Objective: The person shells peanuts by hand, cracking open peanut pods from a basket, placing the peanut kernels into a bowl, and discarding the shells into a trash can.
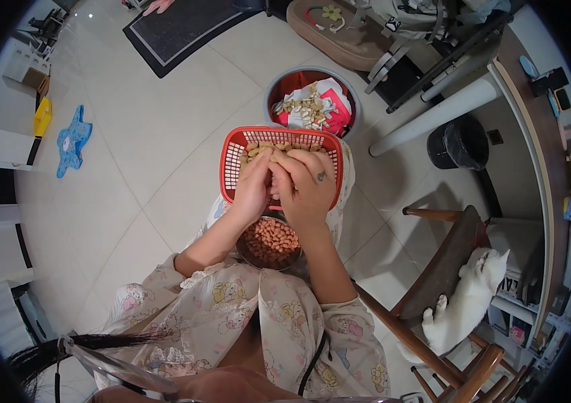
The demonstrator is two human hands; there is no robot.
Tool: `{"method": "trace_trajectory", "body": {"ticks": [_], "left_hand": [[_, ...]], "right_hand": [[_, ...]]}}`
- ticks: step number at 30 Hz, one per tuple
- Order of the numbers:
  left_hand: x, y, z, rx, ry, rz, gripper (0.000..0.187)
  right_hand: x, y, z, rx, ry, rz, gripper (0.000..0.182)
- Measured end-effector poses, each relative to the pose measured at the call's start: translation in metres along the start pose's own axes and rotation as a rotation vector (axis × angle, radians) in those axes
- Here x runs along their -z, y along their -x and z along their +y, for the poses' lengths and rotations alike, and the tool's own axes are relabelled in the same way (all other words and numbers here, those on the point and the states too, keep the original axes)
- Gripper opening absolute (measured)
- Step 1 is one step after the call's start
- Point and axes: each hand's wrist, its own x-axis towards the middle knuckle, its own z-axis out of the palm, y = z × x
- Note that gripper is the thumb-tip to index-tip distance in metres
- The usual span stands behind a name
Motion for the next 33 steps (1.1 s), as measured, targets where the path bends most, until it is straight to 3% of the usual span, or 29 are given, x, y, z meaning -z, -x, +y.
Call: {"method": "trace_trajectory", "body": {"ticks": [3, 9, 18, 20, 23, 24, 26, 30, 32, 33], "left_hand": [[0.006, -0.005, 0.006, 0.100, 0.116, -0.008, 0.027], [0.002, -0.005, 0.009, 0.092, 0.088, -0.045, 0.027], [0.007, -0.008, 0.013, 0.127, 0.024, -0.071, 0.032], [0.009, -0.010, 0.017, 0.145, 0.020, -0.073, 0.032], [0.013, -0.013, 0.020, 0.065, -0.054, -0.023, 0.028], [0.015, -0.013, 0.021, 0.033, -0.025, -0.010, 0.018], [0.014, -0.011, 0.025, 0.018, -0.044, 0.040, 0.014], [0.017, -0.011, 0.028, -0.012, -0.083, 0.102, 0.019], [0.017, -0.013, 0.027, -0.016, -0.100, 0.106, 0.020], [0.019, -0.015, 0.026, 0.004, -0.088, 0.080, 0.020]], "right_hand": [[-0.001, 0.002, 0.002, 0.083, 0.031, -0.024, 0.024], [0.000, 0.005, 0.003, 0.046, 0.027, -0.062, 0.024], [-0.003, 0.003, 0.010, -0.281, -0.170, -0.129, 0.019], [-0.001, -0.015, 0.017, -0.371, -0.060, -0.267, 0.019], [-0.004, -0.041, 0.035, -0.520, -0.181, -0.194, 0.017], [-0.004, -0.048, 0.042, -0.518, -0.180, -0.191, 0.017], [-0.003, -0.057, 0.053, -0.193, 0.109, -0.153, 0.013], [0.013, -0.047, 0.047, -0.168, 0.177, -0.213, 0.010], [0.021, -0.036, 0.039, -0.329, 0.243, -0.483, 0.009], [0.019, -0.033, 0.040, -0.332, 0.245, -0.483, 0.009]]}}
